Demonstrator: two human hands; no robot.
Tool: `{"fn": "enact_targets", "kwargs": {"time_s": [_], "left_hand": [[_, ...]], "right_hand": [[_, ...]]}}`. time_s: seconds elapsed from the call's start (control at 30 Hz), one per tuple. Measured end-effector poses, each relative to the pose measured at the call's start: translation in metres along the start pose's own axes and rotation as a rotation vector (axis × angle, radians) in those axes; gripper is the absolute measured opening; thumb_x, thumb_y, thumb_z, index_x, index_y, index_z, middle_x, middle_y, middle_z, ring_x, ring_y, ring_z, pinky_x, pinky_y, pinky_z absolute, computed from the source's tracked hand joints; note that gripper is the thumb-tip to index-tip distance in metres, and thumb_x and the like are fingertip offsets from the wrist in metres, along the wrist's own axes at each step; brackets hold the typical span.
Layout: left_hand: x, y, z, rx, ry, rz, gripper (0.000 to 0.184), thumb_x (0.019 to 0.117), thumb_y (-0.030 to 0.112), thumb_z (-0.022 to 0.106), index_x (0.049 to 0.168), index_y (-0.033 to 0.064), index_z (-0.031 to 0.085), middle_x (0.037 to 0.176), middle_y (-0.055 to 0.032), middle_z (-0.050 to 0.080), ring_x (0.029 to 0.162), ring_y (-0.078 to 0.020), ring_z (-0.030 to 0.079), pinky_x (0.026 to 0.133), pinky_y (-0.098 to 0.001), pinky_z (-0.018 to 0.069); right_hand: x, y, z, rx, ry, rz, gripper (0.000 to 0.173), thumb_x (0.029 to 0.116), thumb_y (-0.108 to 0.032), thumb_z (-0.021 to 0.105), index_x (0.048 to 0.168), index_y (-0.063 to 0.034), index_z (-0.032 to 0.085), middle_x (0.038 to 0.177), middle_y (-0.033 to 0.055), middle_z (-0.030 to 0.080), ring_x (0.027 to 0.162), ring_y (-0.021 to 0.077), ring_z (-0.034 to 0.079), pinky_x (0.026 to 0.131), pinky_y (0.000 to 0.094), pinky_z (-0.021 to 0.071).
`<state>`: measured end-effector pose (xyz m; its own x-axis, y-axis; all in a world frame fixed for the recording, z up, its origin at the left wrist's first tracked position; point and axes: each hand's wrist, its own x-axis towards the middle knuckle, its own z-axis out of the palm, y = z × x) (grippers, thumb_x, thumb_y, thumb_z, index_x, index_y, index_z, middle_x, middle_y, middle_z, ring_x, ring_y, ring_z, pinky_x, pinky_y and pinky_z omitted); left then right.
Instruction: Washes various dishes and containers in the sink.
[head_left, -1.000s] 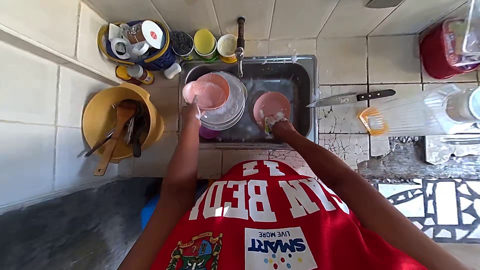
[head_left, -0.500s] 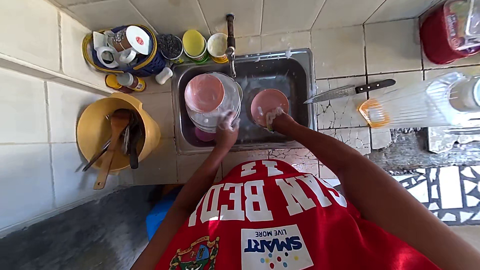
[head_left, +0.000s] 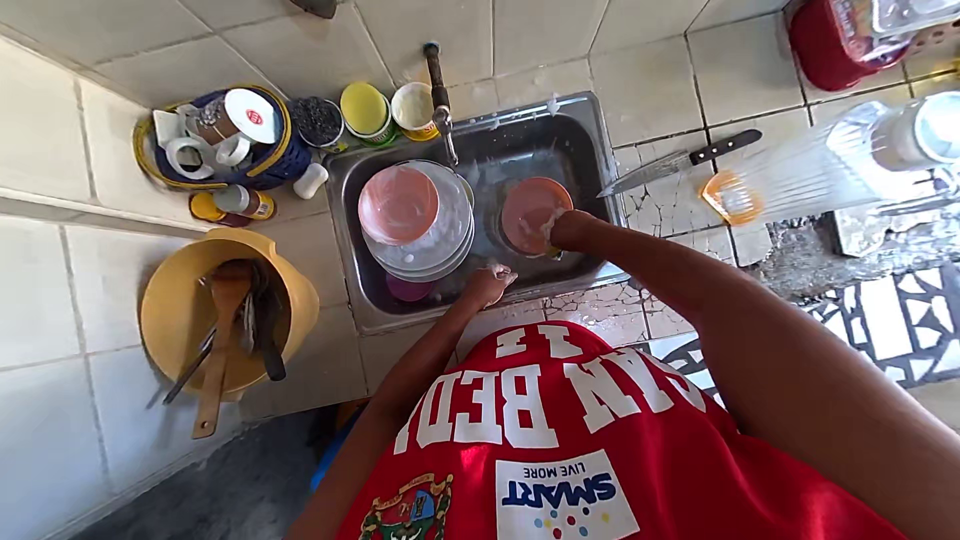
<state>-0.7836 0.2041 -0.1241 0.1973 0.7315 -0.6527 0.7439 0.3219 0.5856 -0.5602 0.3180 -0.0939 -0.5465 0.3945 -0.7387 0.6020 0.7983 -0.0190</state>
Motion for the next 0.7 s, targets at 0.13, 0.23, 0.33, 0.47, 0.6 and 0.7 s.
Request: {"fn": "enact_targets", "kwargs": {"time_s": [0.13, 0.23, 0.33, 0.47, 0.6, 0.7], "left_hand": [[-0.007, 0.02, 0.004, -0.6, 0.024, -0.133, 0.052, 0.111, 0.041, 0.04, 0.138, -0.0006, 0.057, 0.132, -0.0207, 0.063, 0.117, -0.0284, 0.065, 0.1, -0.0446, 0.0526], [-0.018, 0.043, -0.008, -1.164, -0.04, -0.155, 0.072, 0.1042, 0.066, 0.034, 0.157, 0.0167, 0.035, 0.153, -0.0173, 0.047, 0.131, -0.0369, 0.055, 0.099, -0.0577, 0.0525], [-0.029, 0.07, -0.02, -1.386, 0.146, -0.158, 0.05, 0.1071, 0.055, 0.033, 0.125, 0.0149, 0.055, 0.105, -0.0085, 0.064, 0.087, -0.0224, 0.063, 0.07, -0.0425, 0.0549], [-0.04, 0.06, -0.043, -1.095, 0.429, -0.181, 0.063, 0.1098, 0.054, 0.029, 0.128, 0.0022, 0.059, 0.112, -0.0168, 0.065, 0.1, -0.0257, 0.063, 0.086, -0.0481, 0.0539], [-0.068, 0.059, -0.058, -0.965, 0.419, -0.144, 0.066, 0.108, 0.057, 0.034, 0.138, 0.0025, 0.055, 0.133, -0.0205, 0.061, 0.119, -0.0304, 0.062, 0.097, -0.0523, 0.0538], [-0.09, 0.07, -0.057, -0.862, 0.431, -0.074, 0.055, 0.109, 0.05, 0.04, 0.14, 0.0072, 0.055, 0.13, -0.0164, 0.062, 0.113, -0.0258, 0.063, 0.093, -0.047, 0.0549]], "right_hand": [[-0.025, -0.023, -0.03, 0.206, 0.052, 0.045, 0.022, 0.0978, -0.013, 0.063, 0.11, 0.0045, 0.069, 0.111, 0.0269, 0.069, 0.109, 0.0482, 0.065, 0.09, 0.0705, 0.05], [-0.046, -0.054, -0.053, 0.493, 0.229, 0.129, 0.033, 0.0948, -0.024, 0.07, 0.109, 0.0059, 0.07, 0.113, 0.0303, 0.068, 0.113, 0.0503, 0.064, 0.093, 0.072, 0.0479], [-0.048, -0.093, -0.055, 0.713, 0.359, 0.093, 0.036, 0.0934, -0.021, 0.072, 0.116, 0.0072, 0.068, 0.115, 0.0304, 0.068, 0.113, 0.0476, 0.065, 0.097, 0.0667, 0.0494], [-0.051, -0.122, -0.029, 0.773, 0.563, -0.111, 0.041, 0.0983, -0.028, 0.066, 0.125, 0.0023, 0.066, 0.123, 0.022, 0.069, 0.118, 0.0364, 0.065, 0.108, 0.0558, 0.0472], [-0.041, -0.083, 0.019, 0.259, 0.853, -0.321, 0.06, 0.1023, -0.042, 0.053, 0.148, -0.0022, 0.054, 0.156, 0.0127, 0.051, 0.15, 0.0278, 0.04, 0.128, 0.0582, 0.0168], [-0.039, -0.05, 0.032, 0.152, 0.8, -0.199, 0.047, 0.1007, -0.032, 0.058, 0.138, -0.0033, 0.063, 0.146, 0.0147, 0.06, 0.143, 0.0324, 0.049, 0.122, 0.0592, 0.0303]]}}
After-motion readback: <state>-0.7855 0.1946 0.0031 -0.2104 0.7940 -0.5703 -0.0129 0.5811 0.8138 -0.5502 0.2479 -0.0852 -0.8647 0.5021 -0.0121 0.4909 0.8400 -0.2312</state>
